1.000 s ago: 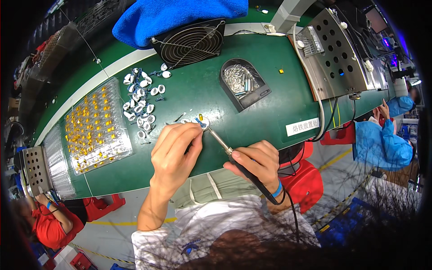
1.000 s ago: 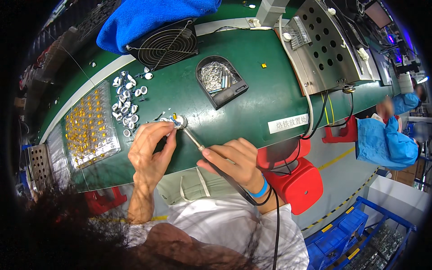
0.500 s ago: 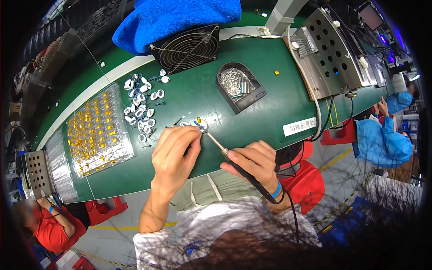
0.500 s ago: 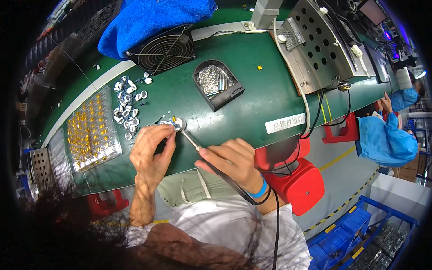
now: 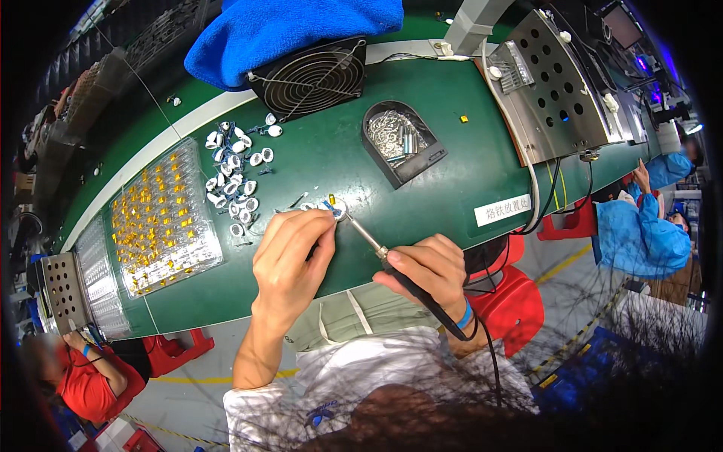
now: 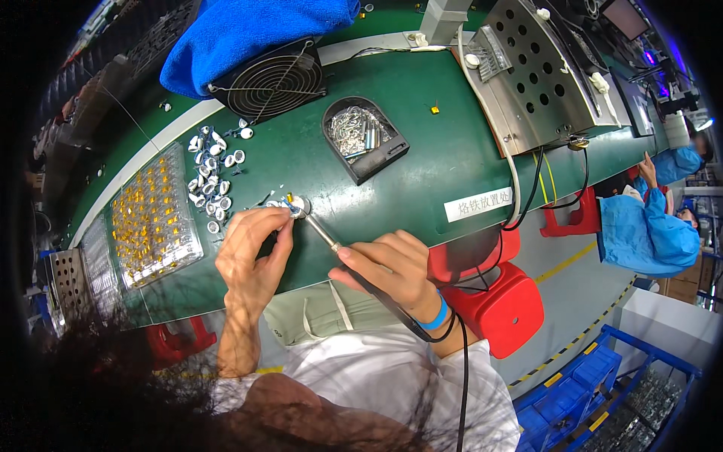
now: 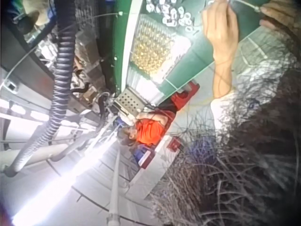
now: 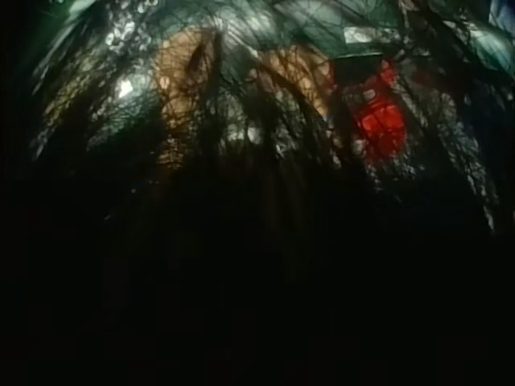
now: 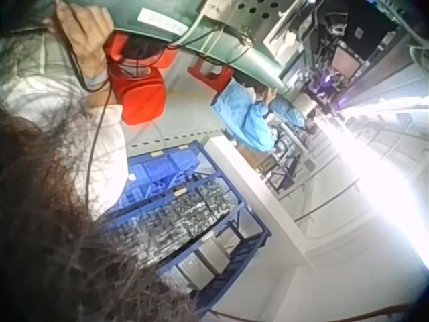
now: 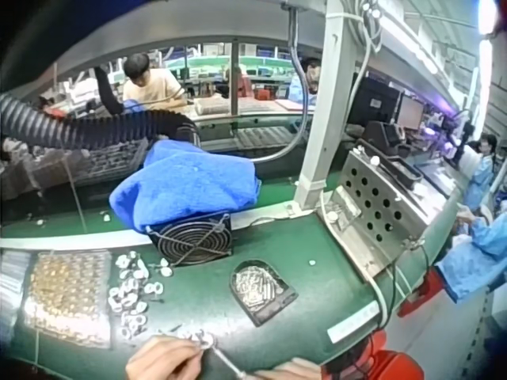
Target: Soldering electronic components onto small circular PCBs at a factory production line.
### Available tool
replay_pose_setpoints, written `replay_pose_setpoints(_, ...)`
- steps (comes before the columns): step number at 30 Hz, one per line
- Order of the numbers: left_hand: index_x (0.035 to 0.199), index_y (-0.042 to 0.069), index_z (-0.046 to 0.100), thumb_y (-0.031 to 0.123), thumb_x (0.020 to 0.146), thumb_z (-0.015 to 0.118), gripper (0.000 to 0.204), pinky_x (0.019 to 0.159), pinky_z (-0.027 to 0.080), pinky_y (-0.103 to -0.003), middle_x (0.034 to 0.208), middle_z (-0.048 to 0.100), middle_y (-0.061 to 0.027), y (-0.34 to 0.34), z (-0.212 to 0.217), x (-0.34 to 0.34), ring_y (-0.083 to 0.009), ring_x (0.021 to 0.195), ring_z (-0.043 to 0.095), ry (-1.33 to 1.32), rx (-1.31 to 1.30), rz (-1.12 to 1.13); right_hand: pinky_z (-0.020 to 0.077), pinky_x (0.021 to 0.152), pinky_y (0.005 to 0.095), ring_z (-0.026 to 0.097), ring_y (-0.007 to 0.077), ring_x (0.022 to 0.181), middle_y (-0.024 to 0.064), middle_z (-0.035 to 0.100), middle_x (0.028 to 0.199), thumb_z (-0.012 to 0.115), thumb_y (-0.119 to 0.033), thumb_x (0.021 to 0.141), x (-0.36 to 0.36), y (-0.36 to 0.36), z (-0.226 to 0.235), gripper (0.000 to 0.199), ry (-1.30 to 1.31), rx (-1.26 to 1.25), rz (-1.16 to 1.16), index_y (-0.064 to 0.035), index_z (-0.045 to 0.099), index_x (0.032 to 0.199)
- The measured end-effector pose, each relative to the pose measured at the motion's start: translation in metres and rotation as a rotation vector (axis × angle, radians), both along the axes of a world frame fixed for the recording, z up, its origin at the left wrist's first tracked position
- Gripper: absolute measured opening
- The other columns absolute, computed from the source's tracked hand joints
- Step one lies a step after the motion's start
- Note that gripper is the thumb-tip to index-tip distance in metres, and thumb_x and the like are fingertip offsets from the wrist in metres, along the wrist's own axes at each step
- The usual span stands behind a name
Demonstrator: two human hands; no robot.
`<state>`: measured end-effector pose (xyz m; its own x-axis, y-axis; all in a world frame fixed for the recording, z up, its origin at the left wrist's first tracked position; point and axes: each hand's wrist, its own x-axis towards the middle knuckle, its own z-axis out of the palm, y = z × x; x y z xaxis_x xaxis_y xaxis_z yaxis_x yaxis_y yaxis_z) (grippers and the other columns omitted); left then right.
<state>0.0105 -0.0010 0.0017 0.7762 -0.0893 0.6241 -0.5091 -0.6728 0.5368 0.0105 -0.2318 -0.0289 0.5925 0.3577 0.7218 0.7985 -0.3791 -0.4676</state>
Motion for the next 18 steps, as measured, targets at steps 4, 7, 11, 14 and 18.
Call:
replay_pose_setpoints(4,0.102,0.003,0.072,-0.014,0.074,0.082,0.034,0.078,0.059,-0.034,0.100,0.077,-0.0101,0.000,0.001,-0.001,-0.0268,0.089,0.073,0.005,0.008,0.011,0.0471,0.059,0.0306,0.067,0.0202,0.068,0.0056,0.076,0.090,0.096,-0.019,0.071,0.000,0.000,0.001,0.052,0.000,-0.002,-0.002,-0.0071,0.072,0.115)
replay_pose_setpoints(7,0.102,0.003,0.072,-0.013,0.075,0.082,0.033,0.078,0.059,-0.034,0.100,0.077,-0.0102,-0.001,0.000,0.000,-0.0269,0.089,0.073,0.004,0.002,0.006,0.0472,0.058,0.0313,0.067,0.0210,0.067,0.0063,0.074,0.088,0.096,-0.020,0.073,0.000,-0.002,0.002,0.054,0.012,-0.006,0.006,-0.0059,0.070,0.118)
replay_pose_setpoints(11,0.101,0.003,0.072,-0.013,0.075,0.082,0.033,0.078,0.059,-0.034,0.099,0.077,-0.0102,-0.001,-0.001,0.004,-0.0271,0.088,0.073,-0.013,0.005,0.003,0.0474,0.057,0.0341,0.064,0.0228,0.064,0.0071,0.069,0.078,0.093,-0.020,0.077,0.003,-0.009,0.009,0.054,0.063,0.003,-0.046,-0.0030,0.067,0.122)
replay_pose_setpoints(14,0.101,0.003,0.072,-0.013,0.075,0.082,0.032,0.078,0.059,-0.035,0.099,0.077,-0.0105,0.001,0.004,0.002,-0.0272,0.087,0.073,-0.030,0.006,0.000,0.0426,0.055,0.0391,0.056,0.0255,0.061,0.0087,0.060,0.074,0.089,-0.010,0.081,0.019,-0.010,0.023,0.056,0.005,-0.077,-0.223,-0.0010,0.065,0.130)
replay_pose_setpoints(18,0.097,0.001,0.071,-0.012,0.075,0.082,0.028,0.078,0.059,-0.036,0.097,0.076,-0.0116,0.011,0.014,-0.005,-0.0272,0.088,0.074,-0.041,0.024,0.025,0.0457,0.067,0.0394,0.056,0.0294,0.072,0.0115,0.060,0.080,0.088,0.000,0.074,0.037,-0.001,0.028,0.059,0.081,-0.223,-0.284,0.0015,0.069,0.130)
